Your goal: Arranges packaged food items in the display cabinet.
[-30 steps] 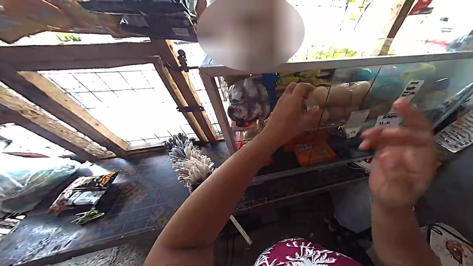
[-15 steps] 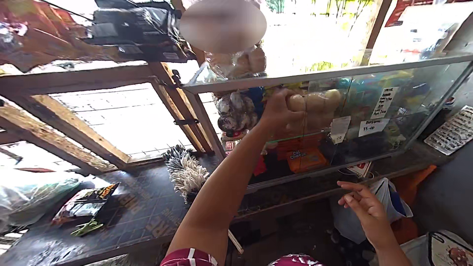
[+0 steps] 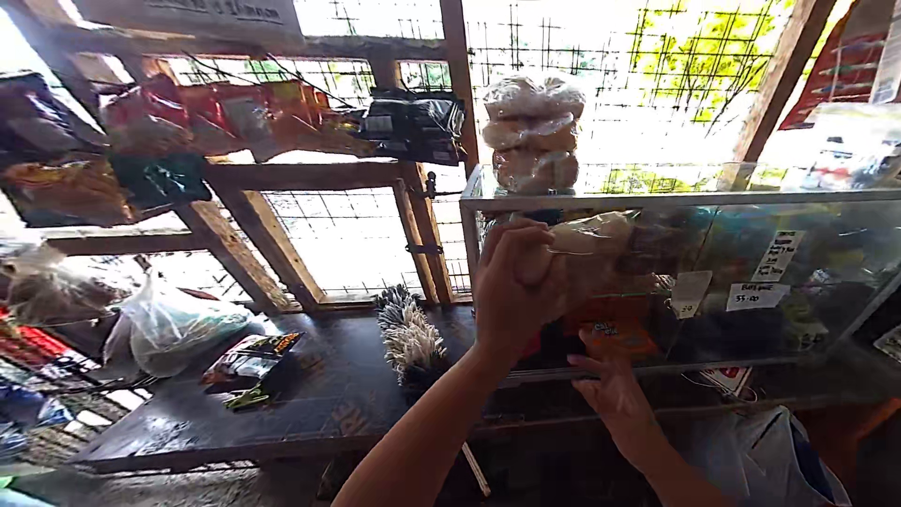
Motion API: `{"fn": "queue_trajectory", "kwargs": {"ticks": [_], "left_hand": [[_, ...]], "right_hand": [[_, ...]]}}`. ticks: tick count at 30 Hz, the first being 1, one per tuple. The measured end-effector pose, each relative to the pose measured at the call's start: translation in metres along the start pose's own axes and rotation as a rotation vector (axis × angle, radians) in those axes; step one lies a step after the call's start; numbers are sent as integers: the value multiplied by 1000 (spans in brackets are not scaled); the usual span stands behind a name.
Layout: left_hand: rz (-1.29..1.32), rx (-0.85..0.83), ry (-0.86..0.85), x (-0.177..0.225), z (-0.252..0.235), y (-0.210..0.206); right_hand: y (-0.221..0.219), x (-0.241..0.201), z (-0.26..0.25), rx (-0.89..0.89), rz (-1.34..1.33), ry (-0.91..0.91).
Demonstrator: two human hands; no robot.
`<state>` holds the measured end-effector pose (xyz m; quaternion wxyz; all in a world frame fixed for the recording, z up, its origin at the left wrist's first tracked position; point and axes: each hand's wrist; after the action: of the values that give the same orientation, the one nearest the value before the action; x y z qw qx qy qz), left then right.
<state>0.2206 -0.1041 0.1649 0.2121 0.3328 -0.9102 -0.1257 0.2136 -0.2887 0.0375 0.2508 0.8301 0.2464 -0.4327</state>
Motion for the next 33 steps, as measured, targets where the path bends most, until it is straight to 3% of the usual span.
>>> {"fn": "queue_trajectory", "kwargs": {"ticks": [4, 7, 13, 17, 22, 26, 33], "left_hand": [[200, 77, 63, 36, 8, 20], [296, -22, 22, 50, -9, 43], [146, -269, -43, 36, -127, 96], [36, -267, 38, 16, -194, 103], [49, -254, 237, -22, -229, 85], [5, -288, 331, -53, -230, 69], [76, -282, 398, -61, -219, 70]], "right_hand": [[-40, -39, -50, 11, -113, 292], [-35, -76, -88, 99, -45, 410], [40, -181, -182, 108, 60, 383], [81, -222, -255, 110, -33, 220], [114, -219, -306, 90, 105, -61], [127, -200, -322, 60, 223, -216], [131, -179, -328, 128, 254, -238]]}}
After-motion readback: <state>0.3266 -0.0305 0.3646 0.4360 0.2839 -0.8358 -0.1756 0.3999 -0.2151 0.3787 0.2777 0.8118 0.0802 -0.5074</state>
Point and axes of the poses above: each hand's wrist, its own z-axis away from the middle knuckle, its own y-axis out of the back of the hand, x = y × z, and after that the axes turned 15 degrees about -x, right-handed
